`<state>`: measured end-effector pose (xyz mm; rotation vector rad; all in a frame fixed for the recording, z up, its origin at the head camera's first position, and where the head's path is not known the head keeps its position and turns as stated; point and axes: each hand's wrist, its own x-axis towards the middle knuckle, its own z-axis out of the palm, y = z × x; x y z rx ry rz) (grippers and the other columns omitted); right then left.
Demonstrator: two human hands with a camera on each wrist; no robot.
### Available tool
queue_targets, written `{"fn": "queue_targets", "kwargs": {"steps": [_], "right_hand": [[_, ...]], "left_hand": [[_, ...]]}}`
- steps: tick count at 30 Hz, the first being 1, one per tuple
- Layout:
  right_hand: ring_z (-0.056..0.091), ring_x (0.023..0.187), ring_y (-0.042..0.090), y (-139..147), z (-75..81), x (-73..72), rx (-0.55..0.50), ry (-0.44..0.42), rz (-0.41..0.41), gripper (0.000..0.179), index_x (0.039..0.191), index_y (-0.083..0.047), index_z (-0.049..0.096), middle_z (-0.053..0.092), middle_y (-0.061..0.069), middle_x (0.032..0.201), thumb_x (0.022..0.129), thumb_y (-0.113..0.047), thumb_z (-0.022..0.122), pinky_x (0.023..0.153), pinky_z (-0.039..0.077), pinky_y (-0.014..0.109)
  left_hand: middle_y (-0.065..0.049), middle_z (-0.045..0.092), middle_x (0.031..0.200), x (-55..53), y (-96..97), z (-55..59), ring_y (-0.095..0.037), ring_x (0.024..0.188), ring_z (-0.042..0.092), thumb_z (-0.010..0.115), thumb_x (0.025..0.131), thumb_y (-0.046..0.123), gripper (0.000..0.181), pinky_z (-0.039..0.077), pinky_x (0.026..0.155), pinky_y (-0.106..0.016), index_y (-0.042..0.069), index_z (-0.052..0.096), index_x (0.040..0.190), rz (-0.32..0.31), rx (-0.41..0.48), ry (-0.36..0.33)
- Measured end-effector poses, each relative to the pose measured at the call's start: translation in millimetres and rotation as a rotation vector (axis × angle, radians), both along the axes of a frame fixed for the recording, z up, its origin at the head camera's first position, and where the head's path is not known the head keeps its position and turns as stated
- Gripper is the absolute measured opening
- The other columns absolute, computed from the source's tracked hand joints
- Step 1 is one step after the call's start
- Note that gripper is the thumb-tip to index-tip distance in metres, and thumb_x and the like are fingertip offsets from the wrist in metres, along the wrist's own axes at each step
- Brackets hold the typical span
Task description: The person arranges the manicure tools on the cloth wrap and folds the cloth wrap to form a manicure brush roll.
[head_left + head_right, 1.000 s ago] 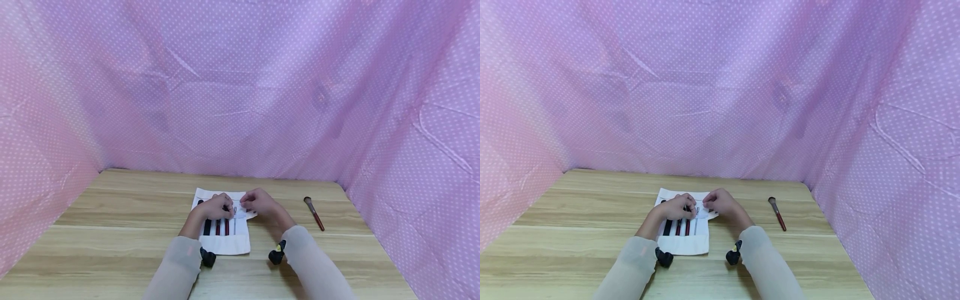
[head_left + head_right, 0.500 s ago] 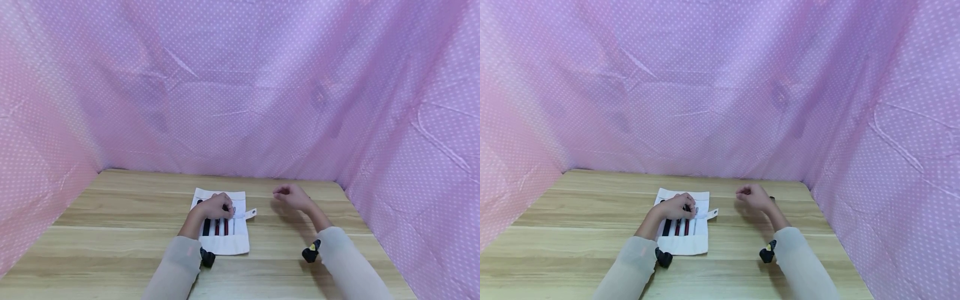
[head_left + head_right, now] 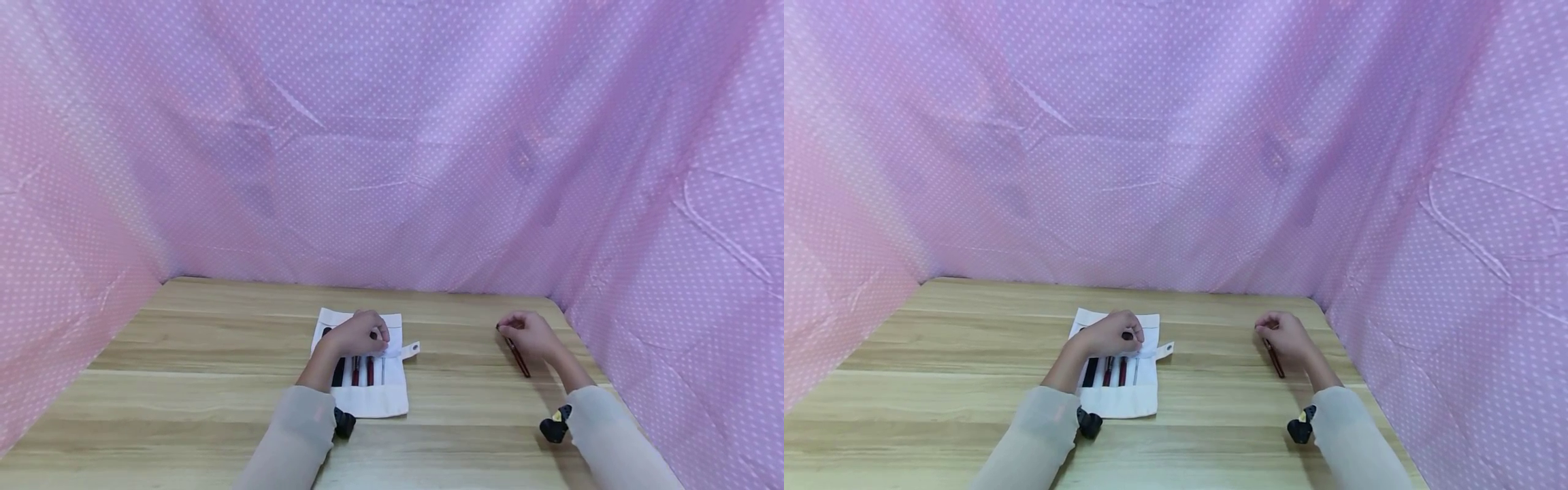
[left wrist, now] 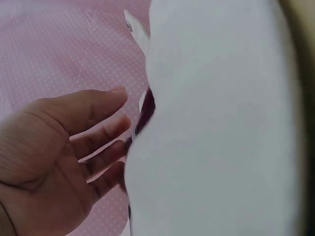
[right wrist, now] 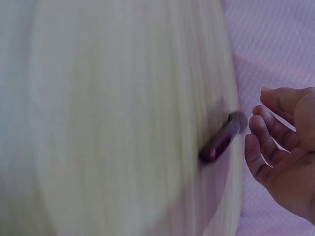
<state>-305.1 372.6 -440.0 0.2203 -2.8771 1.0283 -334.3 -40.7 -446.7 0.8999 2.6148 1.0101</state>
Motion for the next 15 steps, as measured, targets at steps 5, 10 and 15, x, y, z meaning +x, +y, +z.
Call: {"fn": "queue_targets", "kwargs": {"steps": [5, 10, 15], "right_hand": [[0.063, 0.085, 0.019, 14, -5.5, 5.5, -0.037, -0.009, -0.01, 0.015, 0.107, 0.002, 0.07, 0.071, 0.012, 0.095, 0.098, -0.009, 0.065, 0.069, 0.053, 0.03], [0.064, 0.089, 0.02, 24, -12.4, 7.3, -0.009, 0.02, -0.03, 0.016, 0.108, 0.004, 0.069, 0.072, 0.013, 0.096, 0.095, -0.004, 0.066, 0.071, 0.051, 0.028], [0.063, 0.086, 0.02, 32, -17.8, 7.8, -0.015, -0.005, -0.04, 0.02, 0.111, 0.006, 0.068, 0.071, 0.012, 0.094, 0.094, -0.005, 0.069, 0.069, 0.05, 0.027]], "left_hand": [[0.002, 0.063, 0.104, 3.5, 10.2, 4.6, -0.022, 0.103, 0.052, 0.075, 0.093, 0.012, 0.007, 0.046, 0.09, -0.043, 0.017, 0.072, 0.089, 0.002, 0.0, 0.01], [0.004, 0.064, 0.09, 4.8, 15.5, 3.6, -0.015, 0.083, 0.056, 0.074, 0.093, 0.009, 0.006, 0.049, 0.077, -0.034, 0.013, 0.071, 0.091, -0.023, -0.019, -0.019], [0.004, 0.063, 0.083, 6.1, 16.3, 0.8, -0.012, 0.077, 0.056, 0.074, 0.092, 0.007, 0.008, 0.048, 0.072, -0.031, 0.013, 0.071, 0.088, -0.015, -0.04, -0.031]]}}
